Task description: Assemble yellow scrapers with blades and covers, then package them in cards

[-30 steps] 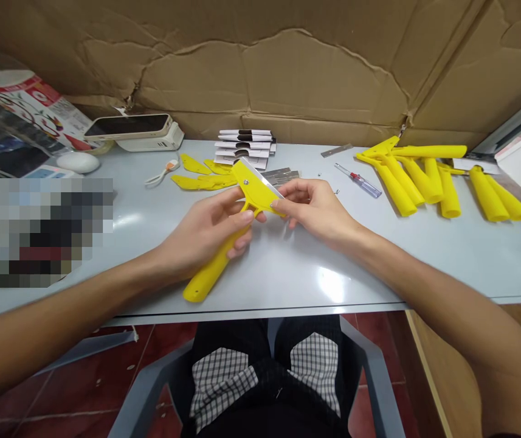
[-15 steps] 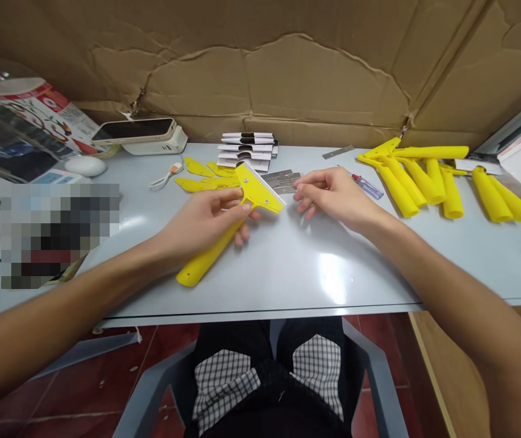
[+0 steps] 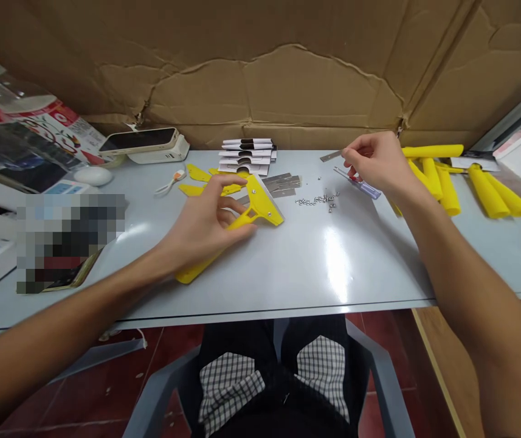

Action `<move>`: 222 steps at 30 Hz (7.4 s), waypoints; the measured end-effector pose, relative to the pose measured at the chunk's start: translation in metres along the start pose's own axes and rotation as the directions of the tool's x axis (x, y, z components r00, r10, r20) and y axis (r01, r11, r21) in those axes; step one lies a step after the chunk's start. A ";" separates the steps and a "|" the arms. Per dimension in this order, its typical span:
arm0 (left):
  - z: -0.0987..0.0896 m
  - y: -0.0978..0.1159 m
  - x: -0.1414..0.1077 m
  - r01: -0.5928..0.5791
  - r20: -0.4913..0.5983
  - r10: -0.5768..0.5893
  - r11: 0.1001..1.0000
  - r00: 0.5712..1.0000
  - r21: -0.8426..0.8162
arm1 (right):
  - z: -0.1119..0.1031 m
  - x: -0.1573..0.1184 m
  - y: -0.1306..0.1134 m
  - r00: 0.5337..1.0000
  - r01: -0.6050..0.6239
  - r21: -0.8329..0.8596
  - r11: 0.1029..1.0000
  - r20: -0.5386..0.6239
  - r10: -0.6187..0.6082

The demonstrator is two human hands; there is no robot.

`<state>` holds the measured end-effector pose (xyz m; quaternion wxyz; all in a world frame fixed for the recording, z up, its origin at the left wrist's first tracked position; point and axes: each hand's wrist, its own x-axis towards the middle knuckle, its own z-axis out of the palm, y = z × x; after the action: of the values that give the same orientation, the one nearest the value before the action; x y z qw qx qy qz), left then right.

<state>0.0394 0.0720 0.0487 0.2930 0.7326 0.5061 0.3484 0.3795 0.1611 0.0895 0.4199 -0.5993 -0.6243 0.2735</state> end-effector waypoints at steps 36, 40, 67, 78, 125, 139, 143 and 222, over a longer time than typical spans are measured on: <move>-0.012 -0.010 0.000 -0.420 0.137 0.399 0.824 0.907 0.381 | 0.001 -0.007 0.001 0.990 0.102 -0.182 0.978 0.111 -0.082; -0.009 -0.011 -0.001 -0.380 0.094 0.369 0.906 0.925 0.184 | -0.004 -0.004 0.005 0.962 0.216 -0.221 0.951 0.215 -0.169; 0.018 0.001 -0.002 0.457 0.440 -0.180 0.572 0.880 -0.681 | 0.011 -0.008 0.014 0.830 0.515 -0.301 0.803 0.408 -0.380; 0.023 0.002 -0.006 0.333 0.406 -0.068 0.700 0.911 -0.632 | 0.082 -0.070 -0.009 0.712 0.645 0.092 0.758 0.288 -0.641; 0.022 0.005 -0.005 0.451 0.443 -0.151 0.530 0.884 -0.718 | 0.064 -0.054 -0.017 0.874 0.316 0.141 0.938 0.342 -0.345; 0.019 0.002 0.000 0.463 0.412 -0.211 0.429 0.886 -0.775 | -0.034 0.020 0.026 0.923 0.246 -0.733 0.633 0.376 0.076; 0.019 0.004 0.000 0.451 0.410 -0.190 0.436 0.892 -0.779 | -0.031 0.023 0.032 0.908 0.234 -0.707 0.667 0.404 0.109; 0.025 0.004 -0.004 0.387 0.332 -0.199 0.496 0.922 -0.777 | 0.034 -0.088 -0.041 0.557 0.827 -0.277 0.489 0.285 -0.780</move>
<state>0.0614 0.0653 0.0364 0.7073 0.4395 0.3664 0.4153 0.3233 0.0752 0.0898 0.3352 -0.2892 -0.8955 -0.0455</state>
